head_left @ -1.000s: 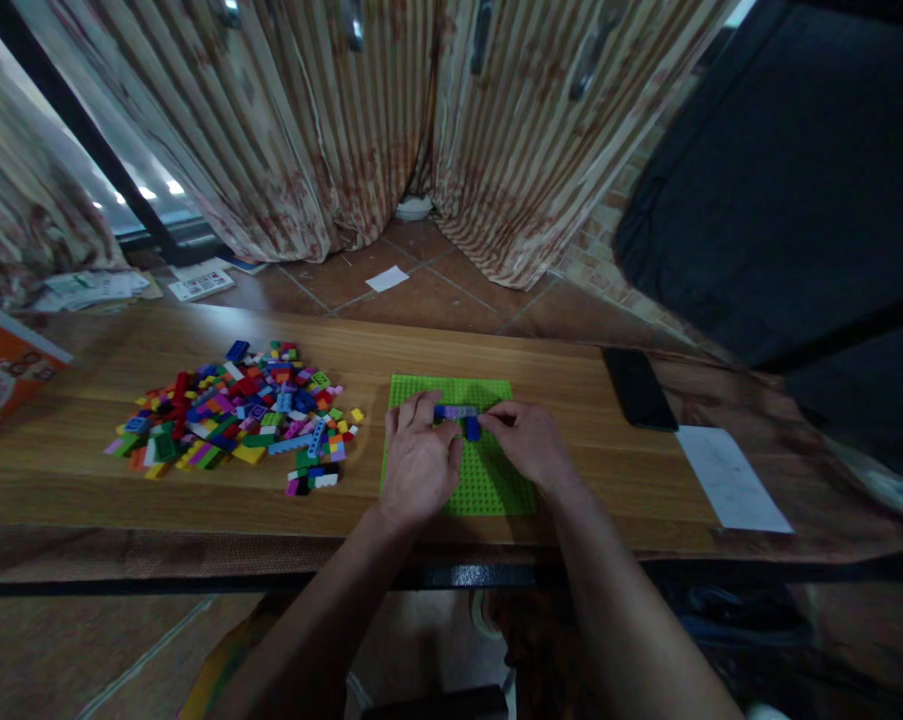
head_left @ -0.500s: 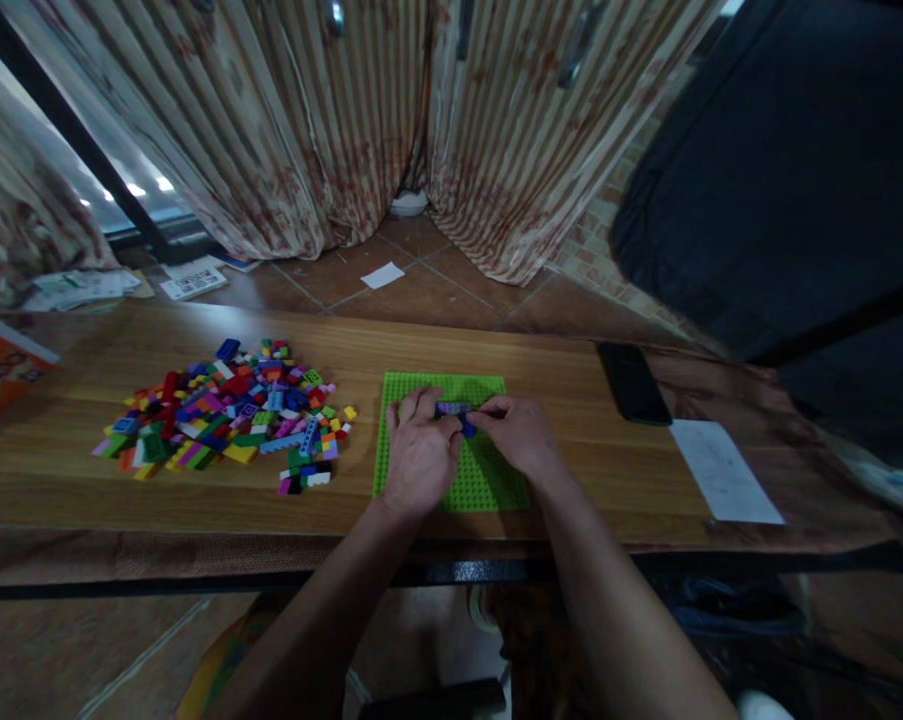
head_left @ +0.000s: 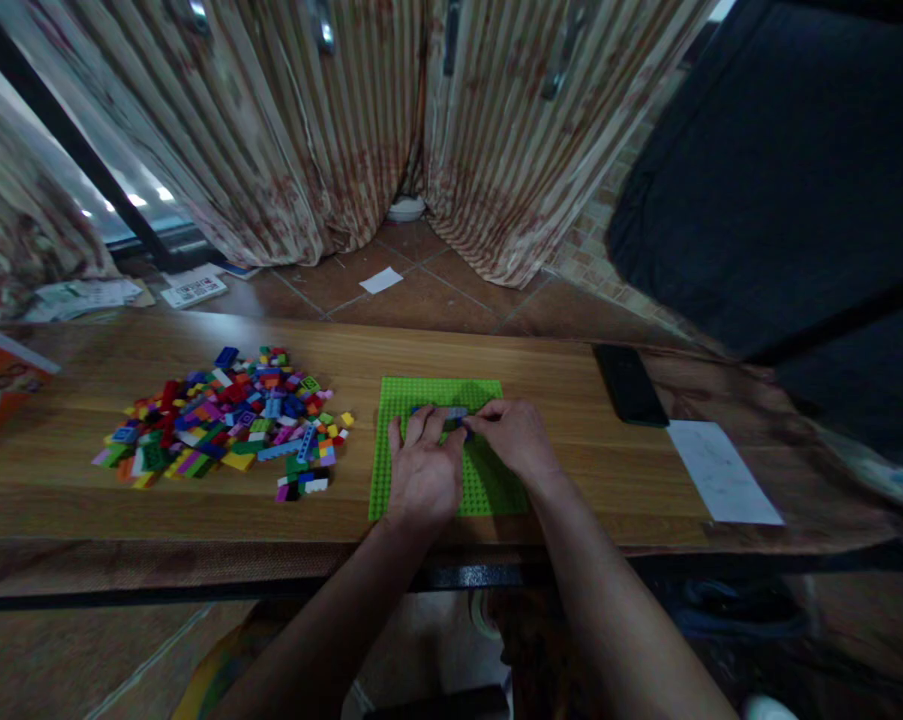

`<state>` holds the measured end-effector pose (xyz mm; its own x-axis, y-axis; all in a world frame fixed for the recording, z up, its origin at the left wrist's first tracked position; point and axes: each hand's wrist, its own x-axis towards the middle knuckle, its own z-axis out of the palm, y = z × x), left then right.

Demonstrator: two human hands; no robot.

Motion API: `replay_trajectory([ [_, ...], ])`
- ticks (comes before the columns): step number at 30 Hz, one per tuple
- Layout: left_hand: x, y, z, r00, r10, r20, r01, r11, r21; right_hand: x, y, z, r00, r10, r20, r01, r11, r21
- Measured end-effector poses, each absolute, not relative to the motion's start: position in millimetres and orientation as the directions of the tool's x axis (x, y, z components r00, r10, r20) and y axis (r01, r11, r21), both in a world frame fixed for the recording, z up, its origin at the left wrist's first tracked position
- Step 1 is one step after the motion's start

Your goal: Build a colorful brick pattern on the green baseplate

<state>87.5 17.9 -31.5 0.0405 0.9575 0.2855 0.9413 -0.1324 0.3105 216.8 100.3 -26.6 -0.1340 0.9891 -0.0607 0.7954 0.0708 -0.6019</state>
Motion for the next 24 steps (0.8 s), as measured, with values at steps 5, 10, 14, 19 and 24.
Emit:
replay_trajectory([
  [5, 95, 14, -25, 0.054, 0.975, 0.216, 0.967, -0.104, 0.231, 217, 104, -31, -0.145, 0.988, -0.059, 0.799, 0.082, -0.596],
  [10, 105, 16, -28, 0.086, 0.978, 0.190, 0.974, -0.123, 0.191, 217, 106, -32, -0.176, 0.981, -0.075, 0.793, 0.096, -0.602],
  [14, 107, 17, -32, 0.078, 0.977, 0.200, 0.971, -0.119, 0.206, 217, 106, -32, -0.180, 0.981, -0.070, 0.784, 0.100, -0.612],
  [19, 99, 17, -32, 0.061, 0.959, 0.278, 0.944, -0.146, 0.295, 226, 110, -35, -0.222, 0.972, -0.071, 0.723, 0.115, -0.682],
  [24, 71, 22, -18, -0.074, 0.899, 0.431, 0.890, -0.135, 0.435, 237, 112, -32, -0.134, 0.990, -0.048, 0.575, 0.038, -0.818],
])
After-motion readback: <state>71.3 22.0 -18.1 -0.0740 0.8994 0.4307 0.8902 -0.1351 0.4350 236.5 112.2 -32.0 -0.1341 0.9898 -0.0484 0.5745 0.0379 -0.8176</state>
